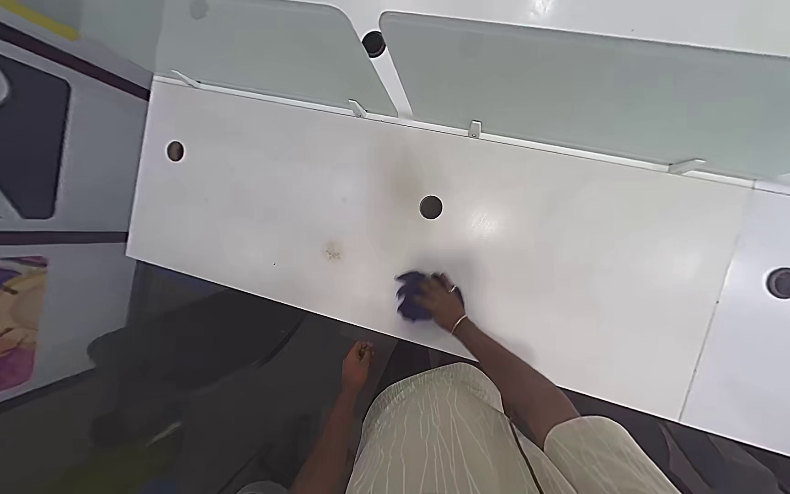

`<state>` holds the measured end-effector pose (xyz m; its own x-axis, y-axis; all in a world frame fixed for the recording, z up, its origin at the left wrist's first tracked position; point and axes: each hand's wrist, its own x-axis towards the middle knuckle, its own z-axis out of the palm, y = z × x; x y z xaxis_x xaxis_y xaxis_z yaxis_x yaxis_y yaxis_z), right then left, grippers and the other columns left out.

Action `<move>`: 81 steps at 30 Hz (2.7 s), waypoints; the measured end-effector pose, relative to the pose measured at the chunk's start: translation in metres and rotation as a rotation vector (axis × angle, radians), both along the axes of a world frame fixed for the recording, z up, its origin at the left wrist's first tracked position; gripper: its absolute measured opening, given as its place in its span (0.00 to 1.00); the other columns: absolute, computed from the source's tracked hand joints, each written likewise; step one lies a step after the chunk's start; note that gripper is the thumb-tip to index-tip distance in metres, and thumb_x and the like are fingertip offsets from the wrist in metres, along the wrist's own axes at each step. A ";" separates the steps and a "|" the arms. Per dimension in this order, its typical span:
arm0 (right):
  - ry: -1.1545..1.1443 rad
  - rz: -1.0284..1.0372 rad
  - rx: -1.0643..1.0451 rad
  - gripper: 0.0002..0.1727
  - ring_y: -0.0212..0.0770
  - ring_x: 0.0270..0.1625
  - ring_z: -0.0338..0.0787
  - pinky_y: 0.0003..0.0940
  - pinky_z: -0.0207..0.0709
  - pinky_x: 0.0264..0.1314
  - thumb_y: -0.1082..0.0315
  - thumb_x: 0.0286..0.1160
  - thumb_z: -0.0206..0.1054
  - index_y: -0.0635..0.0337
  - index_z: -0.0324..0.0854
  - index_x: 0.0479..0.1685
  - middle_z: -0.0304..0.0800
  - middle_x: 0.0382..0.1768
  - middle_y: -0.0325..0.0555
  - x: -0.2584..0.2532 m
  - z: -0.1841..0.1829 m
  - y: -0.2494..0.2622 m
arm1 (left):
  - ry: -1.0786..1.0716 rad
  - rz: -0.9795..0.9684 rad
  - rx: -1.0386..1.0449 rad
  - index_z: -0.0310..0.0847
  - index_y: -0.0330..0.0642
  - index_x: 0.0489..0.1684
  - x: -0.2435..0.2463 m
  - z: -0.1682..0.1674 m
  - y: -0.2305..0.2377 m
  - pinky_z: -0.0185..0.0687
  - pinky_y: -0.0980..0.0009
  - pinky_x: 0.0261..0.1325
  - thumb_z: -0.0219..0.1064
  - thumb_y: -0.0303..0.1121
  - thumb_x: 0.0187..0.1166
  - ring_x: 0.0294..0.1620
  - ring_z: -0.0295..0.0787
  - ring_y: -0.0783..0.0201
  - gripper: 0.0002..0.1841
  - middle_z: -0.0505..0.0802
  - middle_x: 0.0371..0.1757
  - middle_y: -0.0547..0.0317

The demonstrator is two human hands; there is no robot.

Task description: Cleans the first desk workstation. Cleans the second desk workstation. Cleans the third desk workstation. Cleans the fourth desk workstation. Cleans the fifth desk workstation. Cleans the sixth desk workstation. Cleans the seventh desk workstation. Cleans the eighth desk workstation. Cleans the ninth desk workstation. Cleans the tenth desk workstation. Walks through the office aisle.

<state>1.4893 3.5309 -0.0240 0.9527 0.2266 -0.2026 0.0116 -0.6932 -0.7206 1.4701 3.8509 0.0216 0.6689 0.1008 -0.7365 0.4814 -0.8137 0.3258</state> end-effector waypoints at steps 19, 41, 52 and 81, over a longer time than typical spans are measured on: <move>0.023 -0.158 -0.019 0.21 0.55 0.91 0.64 0.64 0.46 0.94 0.67 0.85 0.58 0.45 0.85 0.72 0.78 0.82 0.48 -0.052 -0.007 -0.060 | 0.015 -0.042 -0.087 0.83 0.31 0.59 0.005 -0.016 -0.029 0.87 0.53 0.57 0.57 0.28 0.88 0.45 0.92 0.53 0.13 0.93 0.46 0.42; -0.052 0.062 0.101 0.30 0.56 0.92 0.62 0.67 0.45 0.93 0.79 0.76 0.61 0.35 0.85 0.72 0.77 0.82 0.44 -0.042 -0.008 0.061 | 0.026 0.011 -0.005 0.83 0.33 0.59 -0.010 0.016 0.001 0.86 0.57 0.54 0.56 0.28 0.88 0.44 0.91 0.57 0.12 0.93 0.47 0.46; 0.166 -1.208 -0.417 0.31 0.67 0.89 0.63 0.68 0.51 0.89 0.71 0.67 0.66 0.49 0.81 0.76 0.69 0.84 0.62 -0.058 0.000 -0.120 | 0.078 -0.242 -0.014 0.83 0.34 0.60 0.003 -0.006 0.023 0.85 0.52 0.59 0.57 0.29 0.88 0.47 0.92 0.52 0.13 0.93 0.48 0.44; 0.236 -2.074 0.922 0.32 0.52 0.77 0.82 0.47 0.72 0.82 0.64 0.82 0.69 0.66 0.66 0.83 0.80 0.74 0.64 -0.317 0.085 0.305 | 0.384 -1.194 -0.111 0.81 0.32 0.64 0.080 -0.045 0.042 0.86 0.51 0.58 0.58 0.37 0.91 0.49 0.92 0.50 0.17 0.92 0.53 0.40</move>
<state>1.1723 3.8359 0.0614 -0.0856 -0.6410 -0.7628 -0.1490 0.7652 -0.6263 1.5504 3.8933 -0.0237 0.0419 -0.4927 -0.8692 -0.4554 -0.7837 0.4223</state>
